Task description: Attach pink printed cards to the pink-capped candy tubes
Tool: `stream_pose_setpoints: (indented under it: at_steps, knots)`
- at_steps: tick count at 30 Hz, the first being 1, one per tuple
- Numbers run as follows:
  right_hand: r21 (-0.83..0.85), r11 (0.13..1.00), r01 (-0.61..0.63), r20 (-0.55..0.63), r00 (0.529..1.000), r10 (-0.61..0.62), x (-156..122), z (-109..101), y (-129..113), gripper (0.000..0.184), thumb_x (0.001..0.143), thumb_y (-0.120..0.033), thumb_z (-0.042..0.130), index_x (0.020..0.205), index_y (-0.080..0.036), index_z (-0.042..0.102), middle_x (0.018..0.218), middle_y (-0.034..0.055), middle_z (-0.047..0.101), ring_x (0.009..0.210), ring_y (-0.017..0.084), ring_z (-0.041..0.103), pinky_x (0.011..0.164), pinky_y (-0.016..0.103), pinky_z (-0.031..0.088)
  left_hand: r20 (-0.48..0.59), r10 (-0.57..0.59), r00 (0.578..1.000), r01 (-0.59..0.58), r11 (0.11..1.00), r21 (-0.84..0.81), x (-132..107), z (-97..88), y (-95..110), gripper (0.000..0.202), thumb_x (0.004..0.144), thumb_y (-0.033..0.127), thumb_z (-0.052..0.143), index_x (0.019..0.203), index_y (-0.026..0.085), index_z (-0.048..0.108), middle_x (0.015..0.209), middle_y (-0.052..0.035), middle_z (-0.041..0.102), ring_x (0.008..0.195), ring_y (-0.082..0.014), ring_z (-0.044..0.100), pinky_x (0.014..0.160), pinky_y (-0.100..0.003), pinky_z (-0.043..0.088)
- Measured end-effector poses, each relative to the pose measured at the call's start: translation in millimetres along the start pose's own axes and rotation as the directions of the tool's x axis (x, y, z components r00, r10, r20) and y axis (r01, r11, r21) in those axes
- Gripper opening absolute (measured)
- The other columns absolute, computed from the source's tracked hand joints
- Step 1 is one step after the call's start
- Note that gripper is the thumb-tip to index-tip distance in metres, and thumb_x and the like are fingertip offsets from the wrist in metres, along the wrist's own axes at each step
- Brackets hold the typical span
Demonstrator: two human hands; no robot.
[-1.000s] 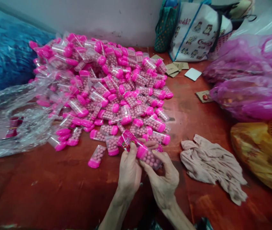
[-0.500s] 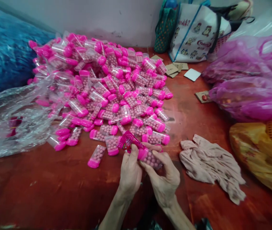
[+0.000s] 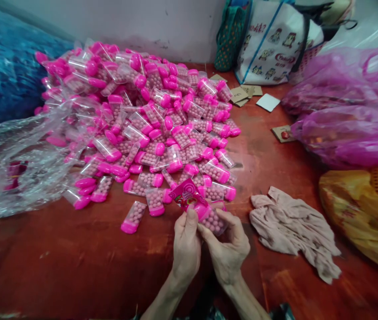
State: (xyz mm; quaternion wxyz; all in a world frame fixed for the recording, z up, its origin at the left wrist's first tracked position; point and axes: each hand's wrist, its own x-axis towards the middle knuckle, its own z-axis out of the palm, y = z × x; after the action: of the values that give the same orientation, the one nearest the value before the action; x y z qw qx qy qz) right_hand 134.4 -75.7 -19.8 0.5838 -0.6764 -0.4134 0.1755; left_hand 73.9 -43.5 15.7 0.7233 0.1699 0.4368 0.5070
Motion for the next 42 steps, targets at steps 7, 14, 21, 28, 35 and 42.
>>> stream_pose_setpoints:
  at_steps: [7,14,21,28,35,42]
  knots:
    - [-0.023,1.0,-0.008,0.048,0.999,0.009,0,-1,-13,0.032,0.07,-0.019,0.068,0.1,-0.019,0.056,0.086,0.0037,0.064,0.073,0.016,0.063,0.065,0.028,0.054,0.099,0.006,0.995,-0.022,0.986,0.164,-2,-6.6,3,0.022,0.079,0.026,0.058,0.097,0.016,0.064,0.088,-0.006,0.069,0.082,-0.0188,0.062,0.076,-0.029,0.047]
    - [-0.278,0.932,0.231,0.369,0.922,-0.119,26,-17,-24,0.08,0.062,-0.032,0.075,0.131,-0.017,0.039,0.121,0.0152,0.046,0.113,0.031,0.046,0.09,0.046,0.046,0.181,-0.101,0.978,0.062,0.975,0.211,16,-23.7,27,0.019,0.076,0.019,0.061,0.094,0.014,0.065,0.069,-0.0041,0.066,0.059,-0.0133,0.058,0.058,-0.024,0.046]
    - [-0.168,0.916,0.364,0.614,0.766,-0.192,24,-17,-17,0.083,0.066,-0.028,0.072,0.136,-0.02,0.028,0.125,0.0134,0.048,0.117,0.03,0.045,0.092,0.045,0.046,0.237,-0.217,0.947,0.109,0.91,0.399,12,-28.7,40,0.02,0.073,0.025,0.064,0.091,0.015,0.066,0.061,-0.0001,0.058,0.053,-0.0105,0.05,0.051,-0.02,0.04]
    - [-0.195,0.858,0.475,0.434,0.826,-0.359,21,-10,-11,0.066,0.069,-0.027,0.065,0.127,-0.012,0.036,0.106,0.0153,0.06,0.102,0.029,0.057,0.081,0.043,0.052,0.235,-0.259,0.937,0.158,0.913,0.376,10,-24.4,34,0.02,0.074,0.023,0.062,0.093,0.015,0.063,0.066,-0.0019,0.061,0.054,-0.0099,0.054,0.056,-0.021,0.044]
    - [-0.23,0.822,0.522,0.318,0.838,-0.443,18,-6,-11,0.06,0.065,-0.029,0.065,0.118,-0.011,0.045,0.093,0.0145,0.065,0.087,0.029,0.064,0.072,0.041,0.056,0.169,-0.277,0.946,0.198,0.905,0.376,7,-19.5,28,0.014,0.074,0.025,0.062,0.083,0.015,0.059,0.058,0.0005,0.058,0.044,-0.0078,0.051,0.044,-0.017,0.04]
    - [-0.183,0.893,0.411,0.315,0.885,-0.343,7,-6,-7,0.065,0.071,-0.024,0.063,0.13,-0.015,0.036,0.11,0.0151,0.06,0.1,0.028,0.06,0.08,0.041,0.054,0.11,-0.199,0.974,0.155,0.935,0.319,7,-17.9,25,0.016,0.075,0.029,0.062,0.083,0.015,0.059,0.055,0.0026,0.056,0.043,-0.007,0.051,0.046,-0.017,0.042]
